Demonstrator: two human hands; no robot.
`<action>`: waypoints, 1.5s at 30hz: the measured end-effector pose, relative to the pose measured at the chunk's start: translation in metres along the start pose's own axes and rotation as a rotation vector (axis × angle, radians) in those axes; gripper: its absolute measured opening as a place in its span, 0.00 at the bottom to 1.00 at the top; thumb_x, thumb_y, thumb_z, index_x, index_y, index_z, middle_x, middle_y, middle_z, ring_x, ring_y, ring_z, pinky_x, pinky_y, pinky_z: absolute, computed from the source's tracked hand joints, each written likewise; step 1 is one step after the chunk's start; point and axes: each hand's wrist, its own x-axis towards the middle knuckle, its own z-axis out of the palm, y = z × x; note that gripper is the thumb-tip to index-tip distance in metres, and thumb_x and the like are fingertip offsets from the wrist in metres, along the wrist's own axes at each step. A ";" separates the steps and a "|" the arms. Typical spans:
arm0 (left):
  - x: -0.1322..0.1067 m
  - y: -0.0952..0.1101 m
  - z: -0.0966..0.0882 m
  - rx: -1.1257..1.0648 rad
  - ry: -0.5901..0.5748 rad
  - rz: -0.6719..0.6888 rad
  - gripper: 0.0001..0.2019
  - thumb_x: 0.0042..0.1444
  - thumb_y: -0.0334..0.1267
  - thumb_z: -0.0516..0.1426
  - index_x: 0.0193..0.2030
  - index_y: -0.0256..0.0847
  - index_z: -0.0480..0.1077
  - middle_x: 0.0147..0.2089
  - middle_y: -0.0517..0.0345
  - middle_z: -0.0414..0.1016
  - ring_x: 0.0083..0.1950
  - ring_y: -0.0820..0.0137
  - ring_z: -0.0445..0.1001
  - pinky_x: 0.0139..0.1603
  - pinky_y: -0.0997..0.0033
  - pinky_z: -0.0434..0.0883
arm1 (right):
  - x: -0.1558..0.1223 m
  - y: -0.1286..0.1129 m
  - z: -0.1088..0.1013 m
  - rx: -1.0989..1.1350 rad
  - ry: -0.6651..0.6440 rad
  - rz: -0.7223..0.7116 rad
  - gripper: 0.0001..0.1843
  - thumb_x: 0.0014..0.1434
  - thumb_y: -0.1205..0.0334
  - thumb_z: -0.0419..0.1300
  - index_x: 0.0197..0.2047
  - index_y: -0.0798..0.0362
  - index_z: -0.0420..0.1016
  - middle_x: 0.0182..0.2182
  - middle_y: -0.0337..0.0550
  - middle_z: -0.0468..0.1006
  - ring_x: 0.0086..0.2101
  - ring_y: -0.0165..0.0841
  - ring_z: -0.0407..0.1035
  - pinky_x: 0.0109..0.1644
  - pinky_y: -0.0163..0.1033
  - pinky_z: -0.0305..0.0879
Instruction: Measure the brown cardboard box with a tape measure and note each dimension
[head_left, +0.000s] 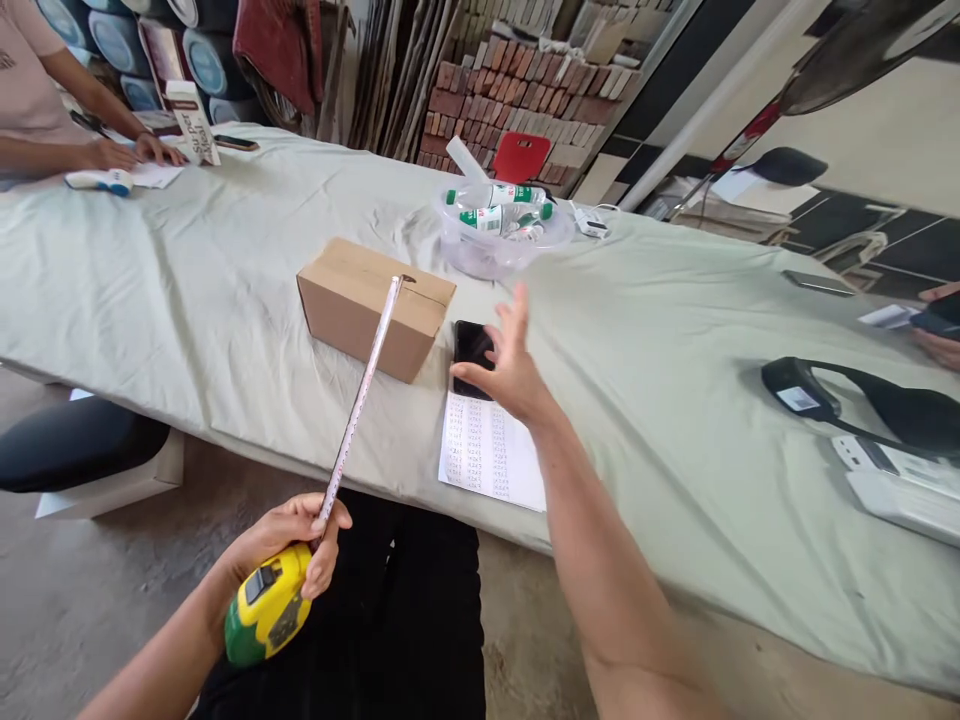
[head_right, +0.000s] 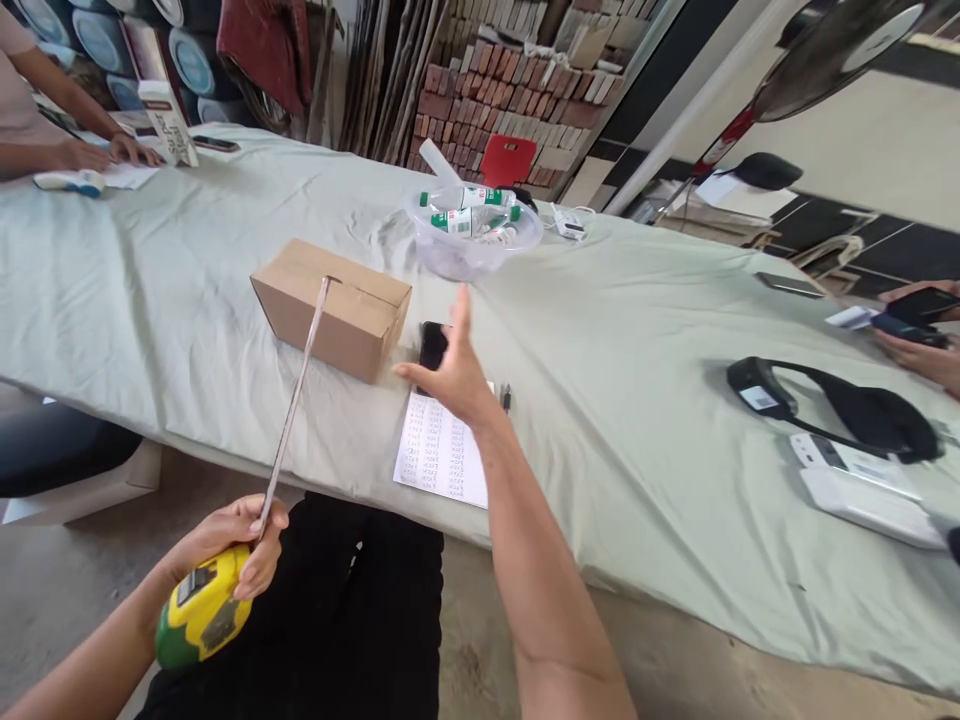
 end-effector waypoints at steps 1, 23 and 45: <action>-0.005 0.002 0.000 0.017 -0.009 0.007 0.11 0.65 0.35 0.59 0.50 0.37 0.79 0.23 0.55 0.76 0.20 0.70 0.74 0.24 0.72 0.71 | 0.012 -0.007 0.012 -0.030 -0.065 -0.041 0.83 0.37 0.30 0.75 0.77 0.40 0.21 0.78 0.57 0.31 0.75 0.57 0.41 0.72 0.70 0.49; 0.030 0.026 0.048 0.438 0.479 -0.005 0.15 0.62 0.43 0.61 0.50 0.35 0.75 0.26 0.58 0.73 0.26 0.70 0.73 0.30 0.72 0.67 | 0.007 0.038 0.027 -0.483 0.047 -0.634 0.61 0.60 0.49 0.66 0.77 0.43 0.22 0.76 0.59 0.44 0.75 0.55 0.43 0.72 0.69 0.55; 0.039 0.003 0.070 0.847 0.776 0.089 0.16 0.62 0.44 0.59 0.52 0.37 0.75 0.26 0.61 0.71 0.29 0.70 0.70 0.33 0.72 0.68 | 0.002 0.014 0.019 -0.310 -0.004 -0.388 0.67 0.51 0.45 0.73 0.78 0.39 0.30 0.77 0.49 0.44 0.75 0.54 0.42 0.75 0.69 0.49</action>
